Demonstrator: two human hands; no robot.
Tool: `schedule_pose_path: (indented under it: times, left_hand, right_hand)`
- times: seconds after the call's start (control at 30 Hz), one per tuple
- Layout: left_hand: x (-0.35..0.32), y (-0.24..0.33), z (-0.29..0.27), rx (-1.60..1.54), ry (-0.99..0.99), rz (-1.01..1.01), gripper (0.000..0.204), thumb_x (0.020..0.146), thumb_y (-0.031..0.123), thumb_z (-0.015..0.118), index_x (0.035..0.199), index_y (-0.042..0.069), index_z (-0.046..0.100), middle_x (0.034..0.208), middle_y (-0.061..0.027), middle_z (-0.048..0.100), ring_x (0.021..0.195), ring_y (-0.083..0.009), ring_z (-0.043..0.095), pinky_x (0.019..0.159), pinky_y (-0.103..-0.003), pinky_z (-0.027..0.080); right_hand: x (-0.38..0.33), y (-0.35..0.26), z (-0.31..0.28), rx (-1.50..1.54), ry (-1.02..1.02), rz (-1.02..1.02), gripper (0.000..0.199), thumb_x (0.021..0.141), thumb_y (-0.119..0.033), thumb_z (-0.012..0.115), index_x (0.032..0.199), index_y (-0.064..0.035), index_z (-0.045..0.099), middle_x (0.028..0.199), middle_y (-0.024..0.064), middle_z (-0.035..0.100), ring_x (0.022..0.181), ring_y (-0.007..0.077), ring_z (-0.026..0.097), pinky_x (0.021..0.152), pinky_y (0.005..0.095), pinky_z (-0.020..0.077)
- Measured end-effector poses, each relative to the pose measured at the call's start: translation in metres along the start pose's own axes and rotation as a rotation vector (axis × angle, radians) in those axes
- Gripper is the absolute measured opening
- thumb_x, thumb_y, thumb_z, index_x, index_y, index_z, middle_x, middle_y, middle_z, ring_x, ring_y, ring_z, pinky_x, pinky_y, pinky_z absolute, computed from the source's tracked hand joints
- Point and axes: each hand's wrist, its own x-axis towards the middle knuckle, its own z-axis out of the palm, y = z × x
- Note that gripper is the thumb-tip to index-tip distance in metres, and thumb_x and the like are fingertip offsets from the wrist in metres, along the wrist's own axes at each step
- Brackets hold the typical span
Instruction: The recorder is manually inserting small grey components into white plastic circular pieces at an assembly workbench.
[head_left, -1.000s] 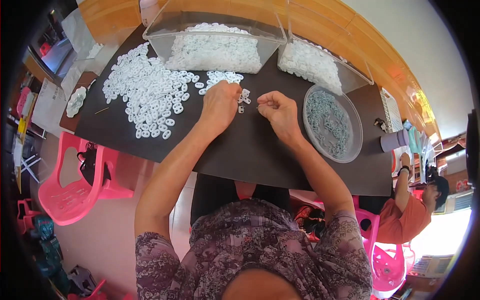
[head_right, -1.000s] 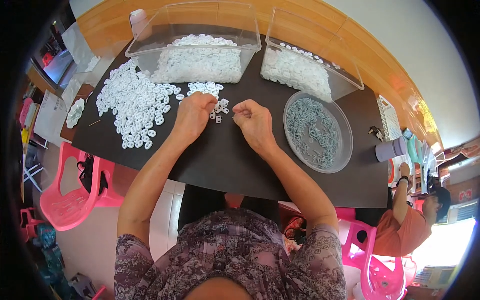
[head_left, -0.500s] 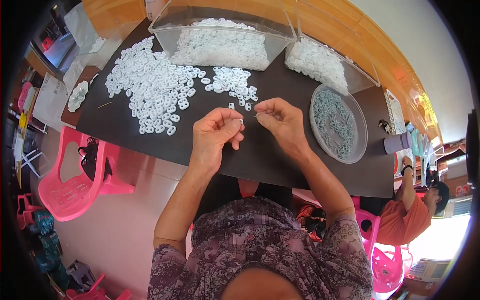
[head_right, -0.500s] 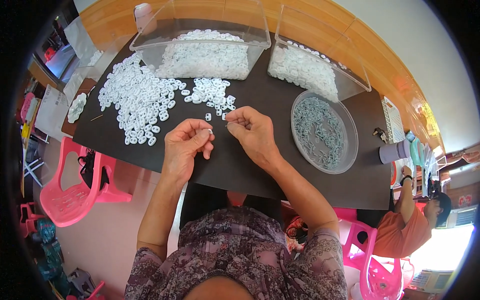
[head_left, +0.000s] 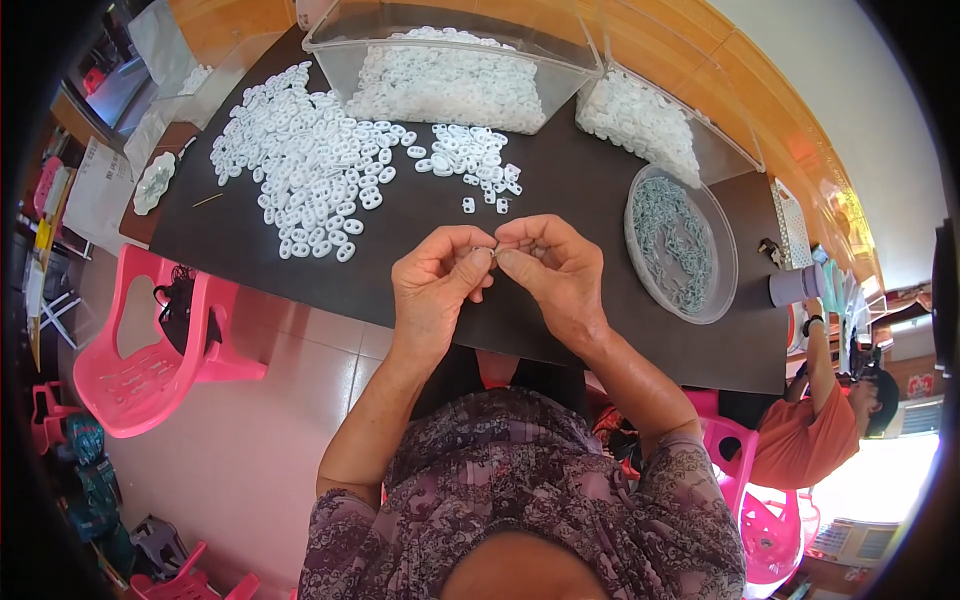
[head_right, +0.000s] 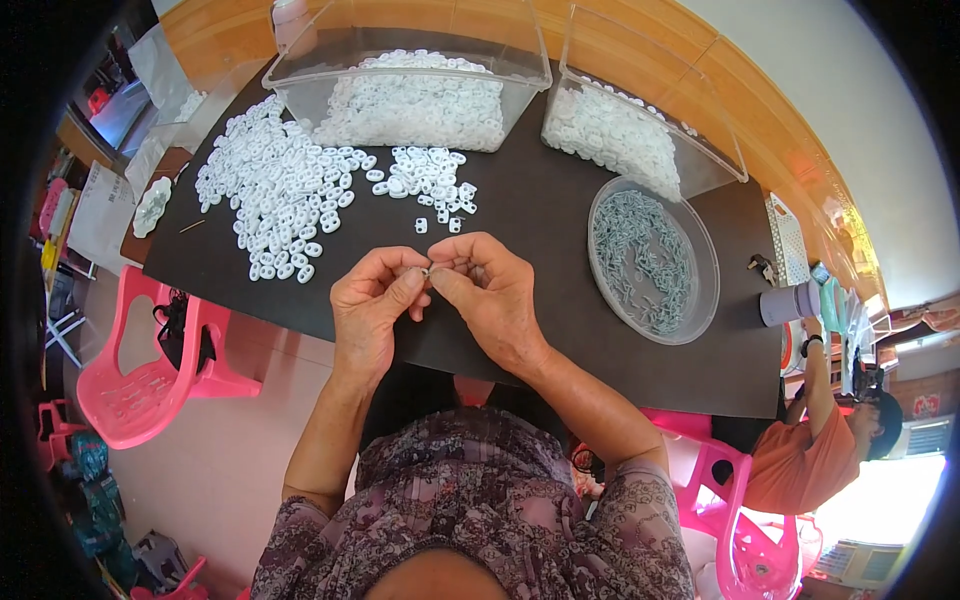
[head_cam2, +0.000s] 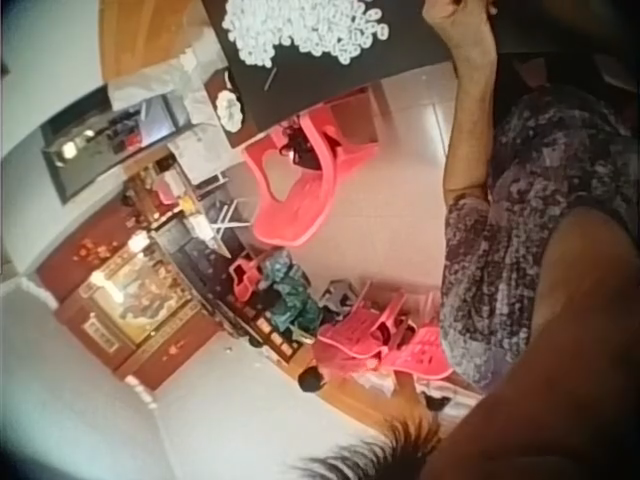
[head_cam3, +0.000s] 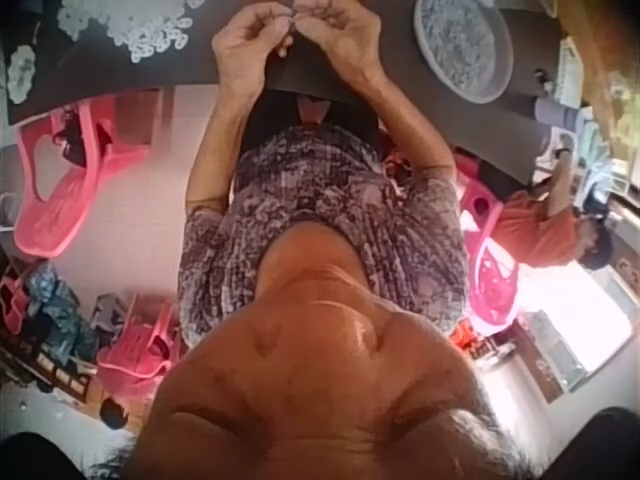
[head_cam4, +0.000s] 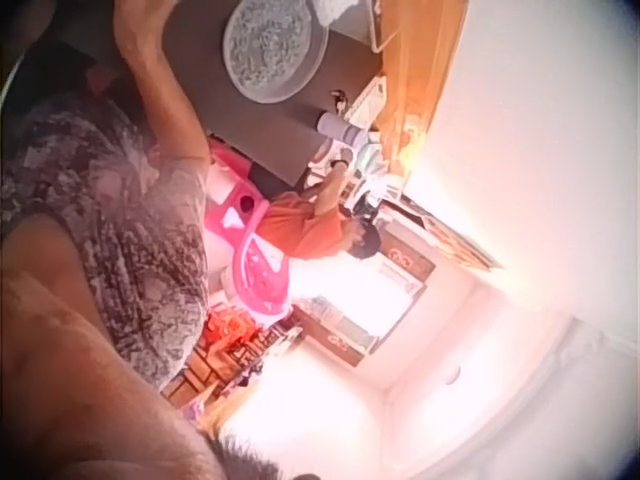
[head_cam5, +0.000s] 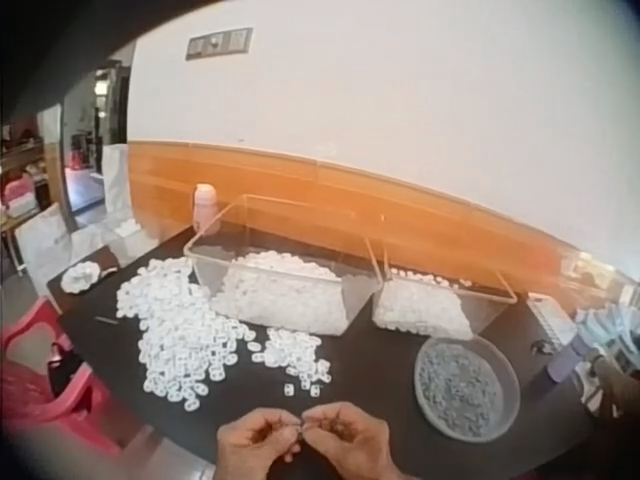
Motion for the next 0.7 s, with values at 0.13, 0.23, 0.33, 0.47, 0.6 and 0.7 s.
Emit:
schedule_pose_path:
  times: [0.13,0.23,0.33,0.47,0.6,0.7]
  left_hand:
    - [-0.003,-0.003,0.001,-0.003,0.017,-0.005,0.012,0.084,0.007,0.063,0.091,-0.002,0.061,0.076,-0.0046,0.059,0.061,-0.0081,0.053,0.052,-0.02,0.043]
    - [-0.003,-0.005,0.0,-0.06,0.097,-0.006,0.015,0.082,0.005,0.064,0.094,-0.003,0.061,0.075,-0.0028,0.058,0.06,-0.0079,0.052,0.052,-0.02,0.043]
    - [-0.002,-0.009,-0.008,-0.083,0.048,-0.025,0.021,0.08,0.004,0.066,0.098,-0.005,0.06,0.074,-0.0014,0.057,0.06,-0.0078,0.051,0.052,-0.02,0.043]
    - [-0.007,-0.007,-0.004,-0.037,0.063,-0.02,0.022,0.079,0.002,0.066,0.099,-0.005,0.06,0.074,-0.0016,0.056,0.06,-0.0084,0.051,0.053,-0.02,0.042]
    - [-0.011,-0.007,-0.003,-0.04,0.097,-0.03,0.018,0.08,0.002,0.065,0.096,-0.004,0.061,0.075,-0.0022,0.057,0.06,-0.0086,0.051,0.054,-0.02,0.042]
    - [-0.013,-0.007,-0.005,-0.038,0.051,-0.052,0.017,0.081,0.003,0.064,0.095,-0.004,0.061,0.076,-0.003,0.059,0.061,-0.0084,0.051,0.054,-0.02,0.042]
  right_hand:
    - [-0.004,0.007,0.002,-0.005,0.026,-0.014,0.021,0.08,0.003,0.06,0.101,0.0031,0.057,0.088,0.0039,0.06,0.081,0.0075,0.055,0.075,0.021,0.0451]
    - [-0.005,0.008,0.001,-0.013,0.031,-0.023,0.022,0.08,0.004,0.059,0.102,0.0034,0.056,0.088,0.0044,0.06,0.082,0.0078,0.055,0.075,0.0215,0.0451]
    - [-0.006,0.005,-0.001,0.01,0.041,-0.025,0.022,0.08,0.004,0.06,0.102,0.0035,0.056,0.089,0.0048,0.06,0.082,0.0083,0.055,0.076,0.0219,0.0451]
    - [-0.006,0.006,-0.002,0.001,0.05,-0.015,0.023,0.08,0.004,0.061,0.102,0.0037,0.056,0.089,0.005,0.06,0.082,0.0086,0.056,0.076,0.022,0.045]
    - [-0.007,0.008,0.001,-0.008,0.051,-0.03,0.022,0.08,0.003,0.061,0.102,0.0035,0.056,0.089,0.0049,0.06,0.082,0.0086,0.056,0.076,0.022,0.0451]
    - [-0.01,0.008,0.002,0.021,0.049,-0.023,0.022,0.081,0.003,0.06,0.102,0.0033,0.056,0.089,0.0049,0.06,0.082,0.0084,0.056,0.076,0.0218,0.0451]
